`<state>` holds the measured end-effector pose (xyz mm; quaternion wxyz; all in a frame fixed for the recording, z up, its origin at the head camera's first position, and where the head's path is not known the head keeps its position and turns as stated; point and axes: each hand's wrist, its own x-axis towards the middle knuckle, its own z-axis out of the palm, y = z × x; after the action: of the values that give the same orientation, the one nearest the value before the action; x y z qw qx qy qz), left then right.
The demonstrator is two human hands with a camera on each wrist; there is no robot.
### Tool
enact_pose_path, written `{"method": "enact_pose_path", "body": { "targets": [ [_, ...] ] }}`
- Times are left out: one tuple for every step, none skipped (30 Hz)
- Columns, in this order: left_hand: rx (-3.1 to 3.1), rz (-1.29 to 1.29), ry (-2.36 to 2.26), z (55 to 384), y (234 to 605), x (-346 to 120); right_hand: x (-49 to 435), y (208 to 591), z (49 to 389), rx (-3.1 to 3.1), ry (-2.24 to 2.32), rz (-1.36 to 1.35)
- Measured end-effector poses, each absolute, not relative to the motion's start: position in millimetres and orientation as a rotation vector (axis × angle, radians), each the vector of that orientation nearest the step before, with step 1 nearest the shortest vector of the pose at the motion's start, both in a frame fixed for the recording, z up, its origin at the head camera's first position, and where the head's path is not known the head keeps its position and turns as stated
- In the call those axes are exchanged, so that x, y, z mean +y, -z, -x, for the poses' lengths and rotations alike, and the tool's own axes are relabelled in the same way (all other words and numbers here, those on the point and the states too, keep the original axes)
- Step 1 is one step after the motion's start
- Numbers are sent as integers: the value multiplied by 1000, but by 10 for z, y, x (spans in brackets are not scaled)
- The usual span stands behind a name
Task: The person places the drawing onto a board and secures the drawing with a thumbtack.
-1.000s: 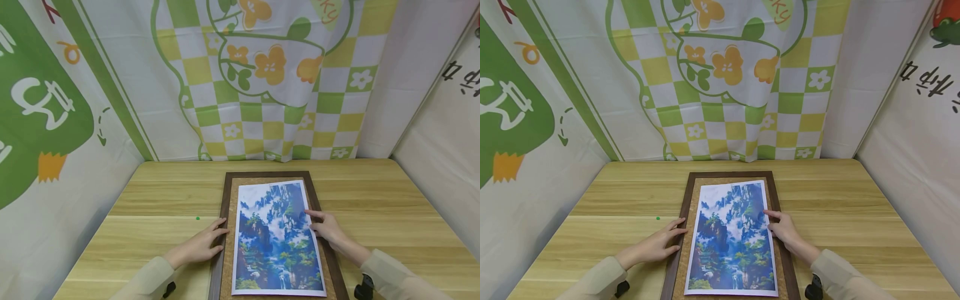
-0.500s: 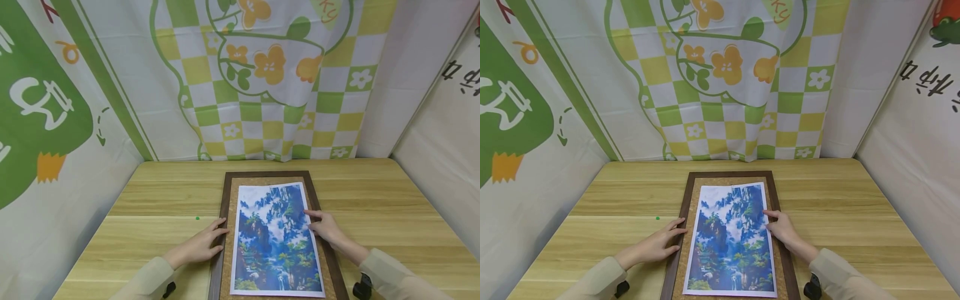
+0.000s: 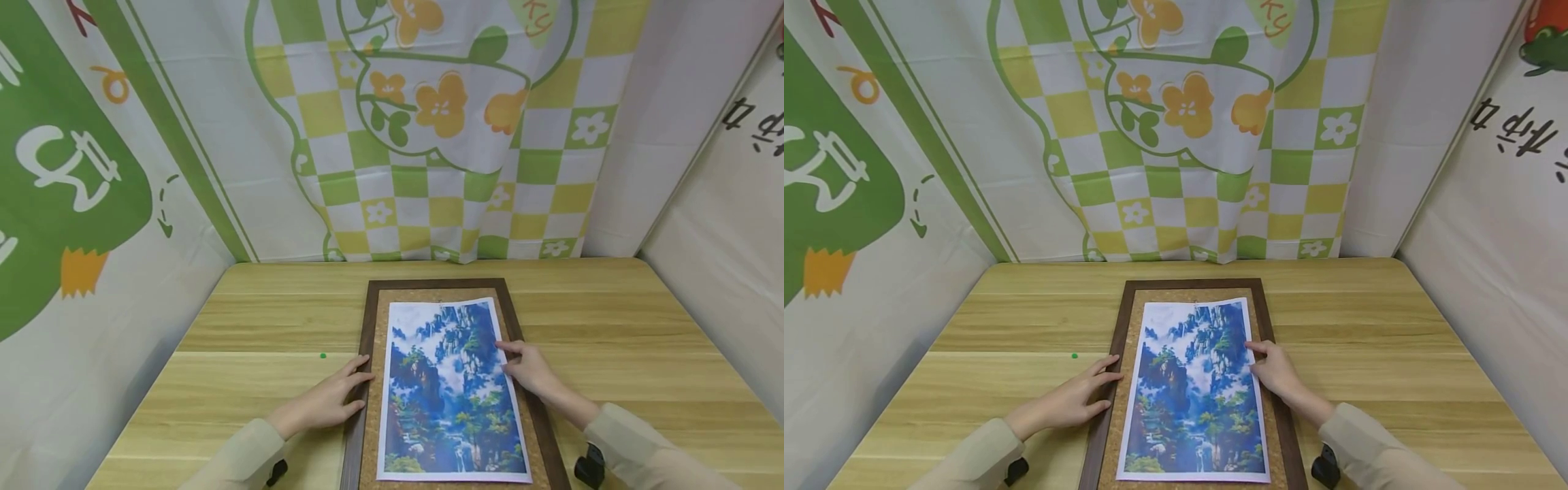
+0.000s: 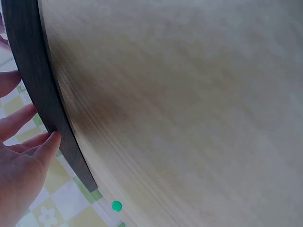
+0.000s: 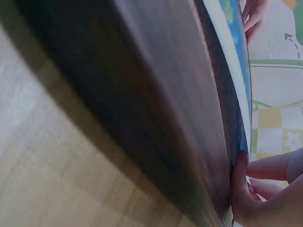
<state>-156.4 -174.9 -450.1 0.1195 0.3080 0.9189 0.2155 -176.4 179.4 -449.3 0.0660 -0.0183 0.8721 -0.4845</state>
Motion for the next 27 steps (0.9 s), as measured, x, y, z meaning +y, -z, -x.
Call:
{"method": "enact_pose_path", "body": {
  "targets": [
    [2686, -902, -629, 1565, 4501, -1748, 1794, 4496, 1766, 2643, 1452, 65],
    [2687, -905, -629, 1567, 4502, -1748, 1796, 4499, 1768, 2654, 1443, 78],
    [2687, -905, -629, 1567, 4501, -1748, 1798, 4503, 1770, 2667, 1434, 93],
    [2687, -904, -630, 1567, 4501, -1747, 1801, 4510, 1773, 2676, 1427, 105],
    [2687, -905, -630, 1567, 4500, -1746, 1804, 4517, 1775, 2690, 1418, 119],
    [2687, -907, -629, 1567, 4500, -1745, 1808, 4523, 1778, 2704, 1408, 136],
    [2688, -906, -628, 1569, 4501, -1745, 1811, 4529, 1779, 2720, 1396, 156],
    [2687, -905, -630, 1568, 4502, -1745, 1814, 4534, 1781, 2732, 1388, 178],
    [2687, -904, -629, 1568, 4504, -1745, 1817, 4540, 1782, 2747, 1378, 201],
    [2686, -903, -629, 1568, 4505, -1746, 1819, 4544, 1783, 2760, 1369, 225],
    [2686, -903, -629, 1569, 4508, -1747, 1818, 4544, 1784, 2779, 1358, 248],
    [2686, -902, -629, 1569, 4510, -1748, 1819, 4546, 1784, 2791, 1349, 270],
    [2686, -901, -629, 1570, 4512, -1749, 1818, 4548, 1787, 2805, 1339, 289],
    [2684, -901, -629, 1569, 4514, -1750, 1817, 4550, 1790, 2817, 1330, 304],
    [2683, -901, -629, 1569, 4516, -1751, 1816, 4554, 1793, 2829, 1321, 316],
    [2683, -902, -630, 1569, 4516, -1751, 1814, 4559, 1796, 2841, 1309, 323],
    [2682, -901, -632, 1569, 4516, -1751, 1811, 4562, 1797, 2856, 1297, 331],
    [2683, -903, -632, 1568, 4515, -1751, 1810, 4567, 1799, 2867, 1285, 341],
    [2684, -904, -632, 1566, 4513, -1750, 1807, 4571, 1800, 2881, 1271, 347],
    [2685, -904, -631, 1565, 4512, -1748, 1803, 4574, 1799, 2891, 1258, 355],
    [2688, -907, -634, 1564, 4510, -1746, 1800, 4580, 1798, 2903, 1244, 362],
    [2691, -909, -632, 1563, 4508, -1745, 1796, 4583, 1796, 2913, 1230, 368],
    [2693, -912, -633, 1563, 4506, -1743, 1791, 4584, 1793, 2921, 1218, 372],
    [2695, -916, -632, 1563, 4503, -1742, 1788, 4589, 1791, 2926, 1207, 374],
    [2696, -919, -635, 1564, 4501, -1742, 1783, 4592, 1789, 2928, 1199, 371],
    [2698, -921, -636, 1568, 4503, -1743, 1780, 4593, 1786, 2930, 1191, 370],
    [2698, -924, -641, 1570, 4501, -1744, 1777, 4596, 1783, 2928, 1187, 361]
  ]
}}
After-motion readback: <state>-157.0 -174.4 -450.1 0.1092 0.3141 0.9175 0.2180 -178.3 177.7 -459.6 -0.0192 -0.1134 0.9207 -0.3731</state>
